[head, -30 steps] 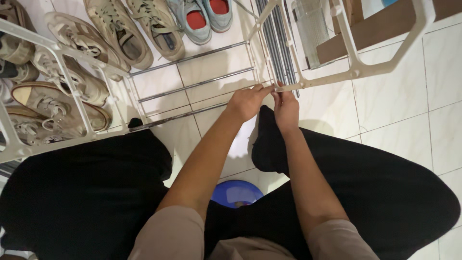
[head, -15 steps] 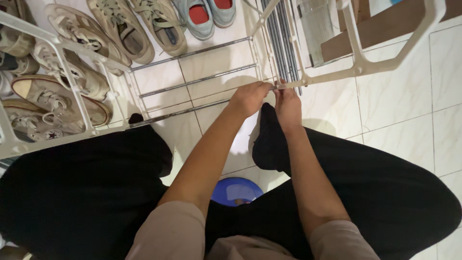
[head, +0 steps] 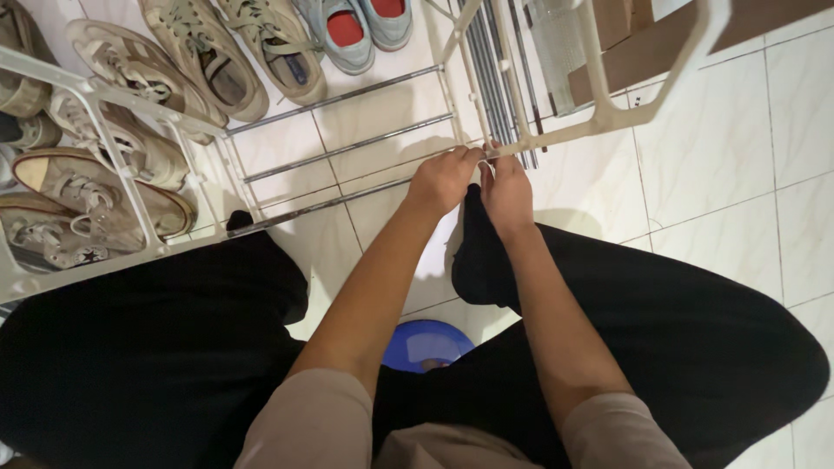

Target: The person assembles a white plastic shoe rack by inserting metal rods into the frame. They sit on the floor and repeatedly insert rods into slots on both sides of the rack, securing them in place.

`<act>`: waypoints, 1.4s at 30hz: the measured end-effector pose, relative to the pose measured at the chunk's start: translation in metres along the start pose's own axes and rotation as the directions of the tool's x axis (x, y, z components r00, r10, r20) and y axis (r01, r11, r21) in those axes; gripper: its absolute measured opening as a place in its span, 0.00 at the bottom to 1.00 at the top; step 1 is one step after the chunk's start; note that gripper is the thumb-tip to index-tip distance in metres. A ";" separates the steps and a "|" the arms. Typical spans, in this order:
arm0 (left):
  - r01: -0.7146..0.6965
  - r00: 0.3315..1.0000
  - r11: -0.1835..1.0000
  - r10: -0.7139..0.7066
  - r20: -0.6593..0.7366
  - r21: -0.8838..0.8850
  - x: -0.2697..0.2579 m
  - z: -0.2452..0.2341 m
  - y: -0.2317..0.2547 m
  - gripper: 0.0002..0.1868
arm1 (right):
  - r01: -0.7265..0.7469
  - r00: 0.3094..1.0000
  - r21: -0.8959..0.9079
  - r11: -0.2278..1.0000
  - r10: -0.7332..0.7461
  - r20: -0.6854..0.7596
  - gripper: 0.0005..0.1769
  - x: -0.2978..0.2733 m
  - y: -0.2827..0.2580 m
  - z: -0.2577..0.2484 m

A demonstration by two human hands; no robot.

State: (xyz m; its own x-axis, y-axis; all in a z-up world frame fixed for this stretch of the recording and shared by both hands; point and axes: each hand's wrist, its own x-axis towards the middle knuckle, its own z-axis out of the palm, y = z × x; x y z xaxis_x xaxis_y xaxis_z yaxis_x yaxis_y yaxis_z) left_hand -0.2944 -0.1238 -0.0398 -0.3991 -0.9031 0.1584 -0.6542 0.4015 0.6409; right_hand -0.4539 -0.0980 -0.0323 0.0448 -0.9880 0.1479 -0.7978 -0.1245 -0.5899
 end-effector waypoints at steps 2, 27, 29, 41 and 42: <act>0.008 1.000 1.000 -0.008 0.024 -0.004 0.003 -0.001 0.000 0.14 | 0.019 0.999 -0.020 1.000 -0.018 0.036 0.22 0.002 0.003 -0.003; 0.145 0.975 0.864 -0.043 -0.216 0.483 -0.064 -0.047 -0.019 0.06 | -0.314 0.900 -0.250 0.916 0.371 0.229 0.29 0.006 -0.014 -0.006; 0.194 0.972 0.855 -0.100 -0.214 0.481 -0.072 -0.047 -0.030 0.08 | -0.298 0.923 -0.182 0.937 0.331 0.198 0.33 0.003 -0.011 -0.004; 0.206 0.958 0.860 -0.081 -0.273 0.467 -0.088 -0.045 -0.041 0.07 | -0.286 0.925 0.317 0.904 0.347 -0.156 0.40 0.005 -0.012 0.045; 0.213 0.953 0.859 -0.078 -0.292 0.466 -0.086 -0.045 -0.040 0.08 | -0.296 0.918 0.329 0.897 0.362 -0.163 0.39 0.008 -0.012 0.048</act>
State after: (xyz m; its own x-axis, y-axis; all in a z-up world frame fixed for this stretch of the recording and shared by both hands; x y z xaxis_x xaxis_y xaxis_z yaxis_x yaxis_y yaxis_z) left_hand -0.2052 -0.0691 -0.0453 -0.1419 -0.9368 0.3198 -0.9463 0.2232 0.2341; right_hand -0.4149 -0.1089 -0.0626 -0.3457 -0.9370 0.0511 -0.5306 0.1502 -0.8342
